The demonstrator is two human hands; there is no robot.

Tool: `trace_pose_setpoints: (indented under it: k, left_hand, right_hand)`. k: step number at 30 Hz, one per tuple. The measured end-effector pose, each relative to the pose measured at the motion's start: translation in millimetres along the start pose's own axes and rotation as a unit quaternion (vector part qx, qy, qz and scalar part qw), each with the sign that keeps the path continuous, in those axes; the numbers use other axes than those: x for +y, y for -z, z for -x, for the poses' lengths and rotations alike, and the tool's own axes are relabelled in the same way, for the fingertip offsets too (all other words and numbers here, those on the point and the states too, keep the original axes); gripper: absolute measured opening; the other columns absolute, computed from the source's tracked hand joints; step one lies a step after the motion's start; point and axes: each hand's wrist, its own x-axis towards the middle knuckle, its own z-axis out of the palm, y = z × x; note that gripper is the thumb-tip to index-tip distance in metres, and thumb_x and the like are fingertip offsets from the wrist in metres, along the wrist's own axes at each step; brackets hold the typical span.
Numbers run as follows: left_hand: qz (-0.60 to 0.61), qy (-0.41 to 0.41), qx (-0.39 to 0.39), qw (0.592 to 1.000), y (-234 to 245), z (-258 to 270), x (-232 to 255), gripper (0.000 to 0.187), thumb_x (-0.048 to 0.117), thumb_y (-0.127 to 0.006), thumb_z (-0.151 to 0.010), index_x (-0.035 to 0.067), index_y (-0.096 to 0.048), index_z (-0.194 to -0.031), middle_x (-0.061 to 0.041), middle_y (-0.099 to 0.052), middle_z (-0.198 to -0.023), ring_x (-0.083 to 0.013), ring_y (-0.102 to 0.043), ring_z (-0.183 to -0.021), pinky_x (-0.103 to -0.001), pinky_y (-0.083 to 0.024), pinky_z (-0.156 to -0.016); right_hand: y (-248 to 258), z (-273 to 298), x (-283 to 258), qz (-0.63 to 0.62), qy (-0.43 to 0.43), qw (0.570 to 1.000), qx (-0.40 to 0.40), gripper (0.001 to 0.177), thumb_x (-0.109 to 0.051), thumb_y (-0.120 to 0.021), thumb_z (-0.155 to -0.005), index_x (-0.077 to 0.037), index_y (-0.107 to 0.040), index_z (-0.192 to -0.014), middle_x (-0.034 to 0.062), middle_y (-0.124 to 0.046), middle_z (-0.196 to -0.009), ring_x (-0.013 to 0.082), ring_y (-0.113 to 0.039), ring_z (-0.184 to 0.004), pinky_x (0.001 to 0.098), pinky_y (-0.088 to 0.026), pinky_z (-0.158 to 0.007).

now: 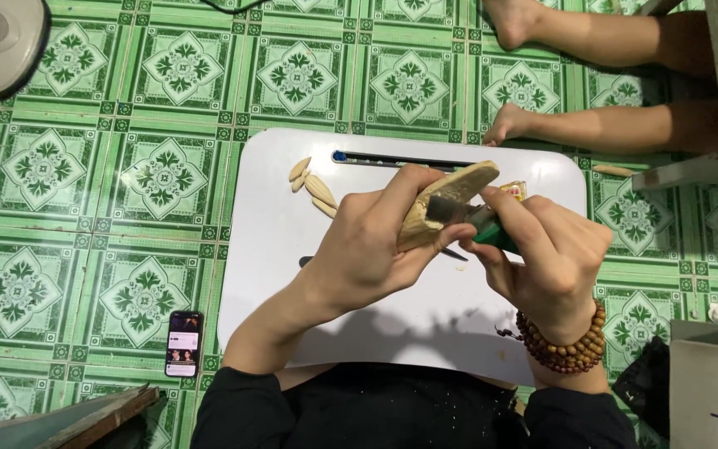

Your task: Carving a small wooden object into a specific shape using a hand-held carving knife

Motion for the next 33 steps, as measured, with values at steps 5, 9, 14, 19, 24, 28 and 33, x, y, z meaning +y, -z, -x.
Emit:
trace_pose_setpoints:
  k: [5, 9, 14, 19, 24, 28, 33]
  left_hand:
    - [-0.021, -0.010, 0.019, 1.000, -5, 1, -1, 0.038, 0.029, -0.070, -0.100, 0.003, -0.055, -0.124, -0.001, -0.063, -0.100, -0.0169, -0.064, -0.066, -0.028, -0.050, -0.060]
    - [-0.048, 0.008, 0.087, 0.995, -13, 1, 1, 0.037, 0.037, -0.074, -0.093, 0.006, -0.058, -0.107, 0.001, -0.068, -0.082, -0.0150, -0.065, -0.060, -0.029, -0.050, -0.055]
    - [-0.011, 0.033, 0.068, 0.997, -6, -1, 4, 0.036, 0.034, -0.076, -0.093, 0.009, -0.058, -0.110, 0.002, -0.064, -0.076, -0.0115, -0.057, -0.060, -0.027, -0.047, -0.056]
    - [-0.036, 0.004, 0.019, 0.999, 0, 0, 0, 0.038, 0.035, -0.073, -0.095, 0.007, -0.055, -0.111, 0.001, -0.059, -0.083, -0.0162, -0.055, -0.058, -0.028, -0.043, -0.054]
    - [-0.069, 0.017, 0.071, 0.995, -7, 0, -3, 0.037, 0.040, -0.073, -0.093, 0.009, -0.055, -0.101, 0.002, -0.058, -0.071, -0.0145, -0.055, -0.054, -0.029, -0.043, -0.051]
    - [-0.083, 0.037, 0.127, 0.988, -15, 1, -2, 0.037, 0.043, -0.077, -0.088, 0.012, -0.058, -0.094, 0.004, -0.063, -0.068, -0.0128, -0.062, -0.055, -0.028, -0.046, -0.051]
    - [-0.112, 0.037, 0.161, 0.980, -15, -2, 3, 0.044, 0.048, -0.080, -0.081, 0.011, -0.056, -0.086, 0.004, -0.061, -0.063, -0.0100, -0.060, -0.053, -0.026, -0.044, -0.050]
  right_hand:
    - [0, -1, -2, 0.018, 0.002, 1.000, 0.012, 0.053, -0.037, -0.045, -0.109, 0.008, -0.071, -0.117, 0.0201, -0.067, -0.083, 0.0340, -0.062, -0.063, 0.0408, -0.041, -0.055]
    - [-2, 0, -2, 0.042, -0.002, 0.998, 0.042, 0.054, -0.038, -0.047, -0.109, 0.009, -0.073, -0.112, 0.0187, -0.069, -0.082, 0.0320, -0.059, -0.059, 0.0393, -0.038, -0.052]
    - [3, -1, 5, -0.016, -0.006, 1.000, 0.006, 0.056, -0.039, -0.049, -0.107, 0.012, -0.070, -0.117, 0.0175, -0.062, -0.075, 0.0302, -0.055, -0.057, 0.0381, -0.039, -0.054]
    - [3, -2, 2, -0.010, 0.011, 1.000, 0.001, 0.053, -0.039, -0.054, -0.106, 0.009, -0.072, -0.119, 0.0195, -0.065, -0.079, 0.0315, -0.061, -0.062, 0.0390, -0.042, -0.055]
    - [-3, -3, 2, 0.051, 0.017, 0.998, 0.027, 0.055, -0.040, -0.049, -0.108, 0.008, -0.076, -0.115, 0.0180, -0.064, -0.077, 0.0309, -0.058, -0.058, 0.0390, -0.037, -0.050]
    - [-7, -3, 2, 0.069, 0.024, 0.995, 0.064, 0.058, -0.040, -0.048, -0.109, 0.011, -0.075, -0.112, 0.0202, -0.069, -0.079, 0.0313, -0.061, -0.058, 0.0378, -0.039, -0.049]
    - [-10, 2, 1, 0.071, 0.022, 0.992, 0.103, 0.055, -0.036, -0.051, -0.109, 0.013, -0.074, -0.115, 0.0197, -0.065, -0.075, 0.0306, -0.055, -0.054, 0.0394, -0.037, -0.048]
